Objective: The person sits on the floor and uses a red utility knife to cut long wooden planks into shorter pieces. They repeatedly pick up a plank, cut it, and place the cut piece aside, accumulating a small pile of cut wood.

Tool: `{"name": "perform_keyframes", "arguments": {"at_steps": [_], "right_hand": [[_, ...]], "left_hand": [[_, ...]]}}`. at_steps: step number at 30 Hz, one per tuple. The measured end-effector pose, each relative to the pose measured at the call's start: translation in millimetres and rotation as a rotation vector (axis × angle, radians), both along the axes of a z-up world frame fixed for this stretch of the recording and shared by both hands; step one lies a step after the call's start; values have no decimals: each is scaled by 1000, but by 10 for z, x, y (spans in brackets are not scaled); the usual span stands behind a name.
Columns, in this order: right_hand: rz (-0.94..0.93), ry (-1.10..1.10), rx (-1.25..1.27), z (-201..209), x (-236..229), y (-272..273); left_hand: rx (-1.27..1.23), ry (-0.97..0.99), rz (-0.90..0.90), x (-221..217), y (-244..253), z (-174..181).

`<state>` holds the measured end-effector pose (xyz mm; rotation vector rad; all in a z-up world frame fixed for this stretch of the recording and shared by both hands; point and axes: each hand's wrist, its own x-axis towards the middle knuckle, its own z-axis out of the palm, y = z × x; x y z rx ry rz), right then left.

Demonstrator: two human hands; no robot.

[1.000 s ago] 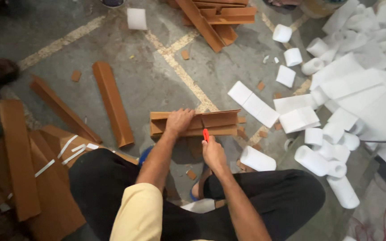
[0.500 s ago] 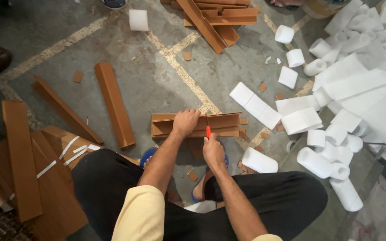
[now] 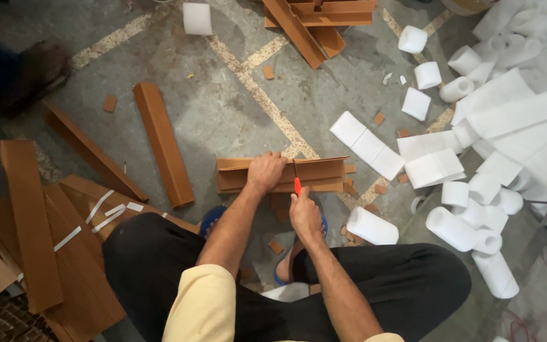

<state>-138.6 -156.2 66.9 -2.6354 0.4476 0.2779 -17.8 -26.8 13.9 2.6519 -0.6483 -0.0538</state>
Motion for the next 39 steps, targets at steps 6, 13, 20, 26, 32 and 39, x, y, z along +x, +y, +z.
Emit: {"name": "perform_keyframes", "arguments": {"at_steps": [6, 13, 20, 26, 32, 39], "right_hand": [[-13, 92, -7, 27, 87, 15], [26, 156, -15, -483, 397, -147], [107, 127, -73, -944, 752, -312], [130, 128, 48, -629, 155, -446], [462, 295, -35, -754, -640, -313], [584, -239, -237, -915, -222, 41]], "left_hand": [[66, -15, -67, 46, -30, -70], [101, -139, -106, 76, -101, -327], [90, -364, -34, 56, -143, -462], [12, -262, -10, 13, -87, -524], [75, -153, -92, -33, -39, -163], [135, -222, -103, -441, 368, 91]]}}
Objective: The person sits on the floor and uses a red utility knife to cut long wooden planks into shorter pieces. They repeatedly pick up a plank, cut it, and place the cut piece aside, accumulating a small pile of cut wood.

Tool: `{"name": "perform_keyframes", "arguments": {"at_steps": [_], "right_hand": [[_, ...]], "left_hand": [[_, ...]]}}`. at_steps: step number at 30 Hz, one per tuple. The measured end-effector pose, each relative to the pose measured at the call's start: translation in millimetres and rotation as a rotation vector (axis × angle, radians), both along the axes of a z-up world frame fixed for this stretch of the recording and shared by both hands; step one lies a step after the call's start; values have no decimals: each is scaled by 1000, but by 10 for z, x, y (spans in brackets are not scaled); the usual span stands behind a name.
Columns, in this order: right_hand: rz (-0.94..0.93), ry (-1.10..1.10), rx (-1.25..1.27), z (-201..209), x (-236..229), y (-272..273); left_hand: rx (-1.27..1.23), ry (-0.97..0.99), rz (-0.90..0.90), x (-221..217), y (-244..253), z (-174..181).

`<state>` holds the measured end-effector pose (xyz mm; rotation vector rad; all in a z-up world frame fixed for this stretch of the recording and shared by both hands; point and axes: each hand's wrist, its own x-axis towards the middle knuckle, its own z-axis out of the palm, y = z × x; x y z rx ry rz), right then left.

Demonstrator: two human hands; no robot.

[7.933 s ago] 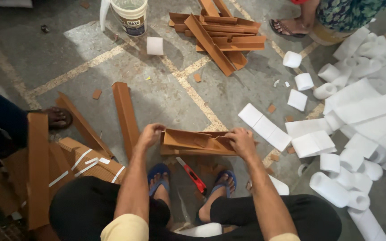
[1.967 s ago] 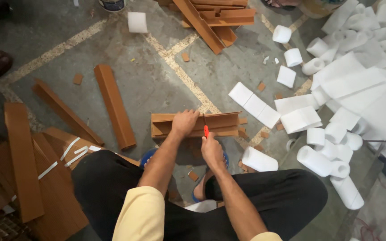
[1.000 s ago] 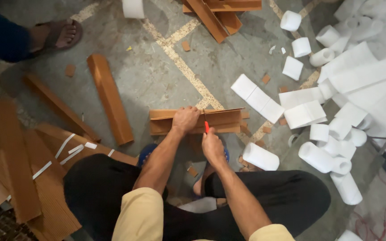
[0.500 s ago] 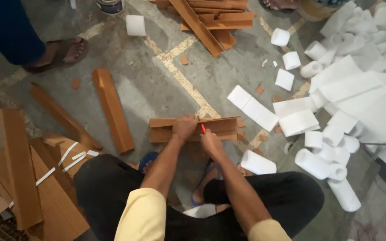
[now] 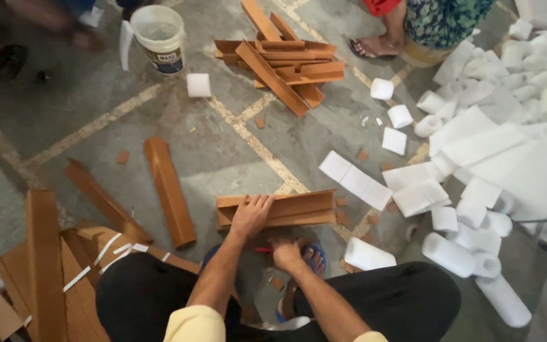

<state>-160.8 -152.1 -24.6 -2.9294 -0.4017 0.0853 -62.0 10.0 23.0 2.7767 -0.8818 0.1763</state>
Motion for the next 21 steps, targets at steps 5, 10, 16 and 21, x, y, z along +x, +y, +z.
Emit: {"name": "perform_keyframes", "arguments": {"at_steps": [5, 10, 16, 21], "right_hand": [[-176, -187, 322, 453, 440, -107], [-85, -319, 93, 652, 930, -162], [-145, 1, -26, 625, 1160, -177], [-161, 207, -65, 652, 1415, -189]], "left_hand": [[76, -156, -10, -90, 137, -203], [97, -14, -61, -79, 163, -206], [66, 23, -2, -93, 59, -11], [-27, -70, -32, -127, 65, 103]]}}
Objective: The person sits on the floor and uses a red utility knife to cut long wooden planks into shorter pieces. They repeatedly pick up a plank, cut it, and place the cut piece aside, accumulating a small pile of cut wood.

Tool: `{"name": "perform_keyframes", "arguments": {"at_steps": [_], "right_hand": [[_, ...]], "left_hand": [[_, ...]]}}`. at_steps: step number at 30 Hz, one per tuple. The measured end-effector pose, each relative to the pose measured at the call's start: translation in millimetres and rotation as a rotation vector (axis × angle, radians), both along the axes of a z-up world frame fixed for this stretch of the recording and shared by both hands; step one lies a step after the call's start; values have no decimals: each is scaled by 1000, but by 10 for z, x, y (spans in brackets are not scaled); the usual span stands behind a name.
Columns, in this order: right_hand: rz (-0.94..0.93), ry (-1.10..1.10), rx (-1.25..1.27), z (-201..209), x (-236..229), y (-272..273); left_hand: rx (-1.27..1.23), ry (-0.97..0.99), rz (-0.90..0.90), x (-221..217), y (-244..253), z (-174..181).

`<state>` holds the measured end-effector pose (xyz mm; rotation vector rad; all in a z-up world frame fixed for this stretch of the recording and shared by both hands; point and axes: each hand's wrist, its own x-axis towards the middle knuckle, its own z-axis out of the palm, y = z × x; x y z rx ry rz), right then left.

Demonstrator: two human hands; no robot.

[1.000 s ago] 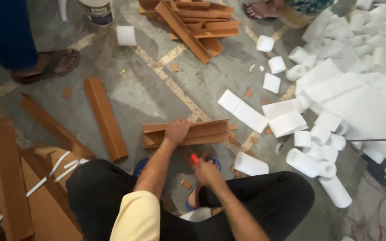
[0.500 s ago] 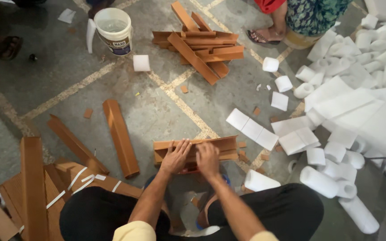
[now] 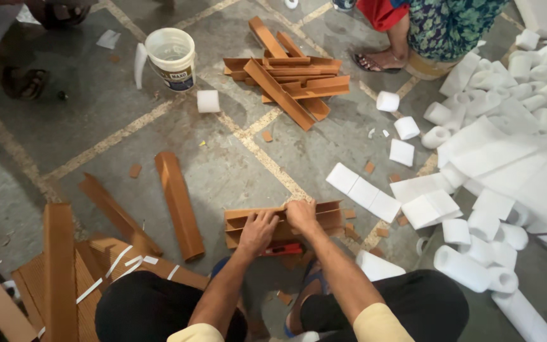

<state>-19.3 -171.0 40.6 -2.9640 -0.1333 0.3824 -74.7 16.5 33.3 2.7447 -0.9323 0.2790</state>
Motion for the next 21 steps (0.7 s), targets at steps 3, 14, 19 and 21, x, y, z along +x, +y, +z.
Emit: {"name": "perform_keyframes", "arguments": {"at_steps": [3, 14, 19, 21], "right_hand": [[31, -92, -74, 209, 53, 7], [-93, -785, 691, 1681, -51, -212], [-322, -771, 942, 1655, -456, -234], [-371, -731, 1012, 1585, -578, -245]], "left_hand": [[-45, 61, 8, 79, 23, 3], [-411, 157, 150, 269, -192, 460], [-1033, 197, 17, 213, -662, 1352], [-1067, 174, 63, 109, -758, 1608]]}}
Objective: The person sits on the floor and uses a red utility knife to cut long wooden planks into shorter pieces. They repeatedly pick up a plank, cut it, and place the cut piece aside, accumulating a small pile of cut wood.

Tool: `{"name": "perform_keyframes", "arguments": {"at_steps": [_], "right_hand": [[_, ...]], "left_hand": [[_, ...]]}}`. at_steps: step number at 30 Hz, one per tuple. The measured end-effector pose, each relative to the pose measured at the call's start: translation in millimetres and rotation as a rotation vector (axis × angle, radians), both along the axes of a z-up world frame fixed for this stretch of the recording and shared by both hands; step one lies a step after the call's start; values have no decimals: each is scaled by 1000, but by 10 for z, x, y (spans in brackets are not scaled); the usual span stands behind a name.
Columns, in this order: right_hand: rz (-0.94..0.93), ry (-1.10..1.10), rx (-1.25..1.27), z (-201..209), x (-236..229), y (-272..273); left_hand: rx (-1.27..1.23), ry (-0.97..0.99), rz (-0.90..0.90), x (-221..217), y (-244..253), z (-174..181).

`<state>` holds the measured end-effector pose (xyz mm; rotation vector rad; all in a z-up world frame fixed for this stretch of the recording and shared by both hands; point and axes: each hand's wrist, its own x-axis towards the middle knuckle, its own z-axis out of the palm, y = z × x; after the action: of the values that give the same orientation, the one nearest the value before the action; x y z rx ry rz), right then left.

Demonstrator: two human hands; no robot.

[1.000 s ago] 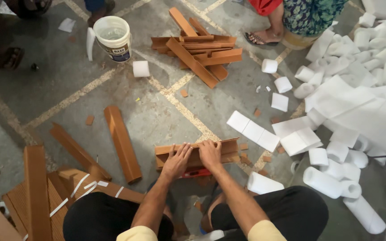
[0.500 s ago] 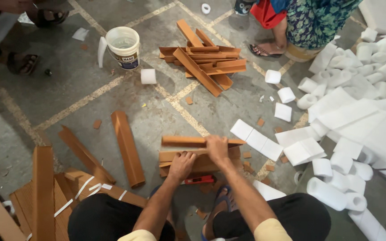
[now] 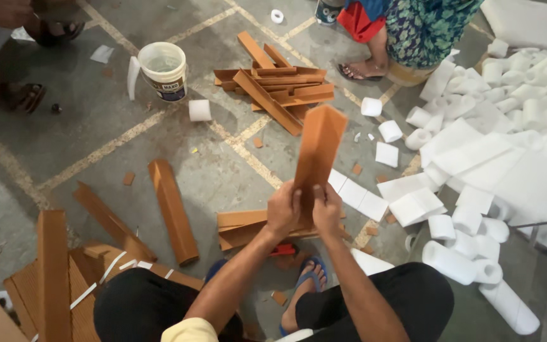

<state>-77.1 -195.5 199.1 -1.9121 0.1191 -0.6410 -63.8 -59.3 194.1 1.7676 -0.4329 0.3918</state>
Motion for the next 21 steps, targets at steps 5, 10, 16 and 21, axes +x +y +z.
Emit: {"name": "perform_keyframes", "arguments": {"at_steps": [5, 10, 16, 21], "right_hand": [[-23, 129, 403, -90, -82, -185], [395, 37, 740, -105, -107, -455], [411, 270, 618, 88, -94, -525], [452, 656, -35, 205, -109, -706]], "left_hand": [[258, -55, -93, -37, 61, 383], [-70, 293, -431, 14, 200, 470], [-155, 547, -565, 160, 224, 716], [359, 433, -428, 72, 413, 1094]]}}
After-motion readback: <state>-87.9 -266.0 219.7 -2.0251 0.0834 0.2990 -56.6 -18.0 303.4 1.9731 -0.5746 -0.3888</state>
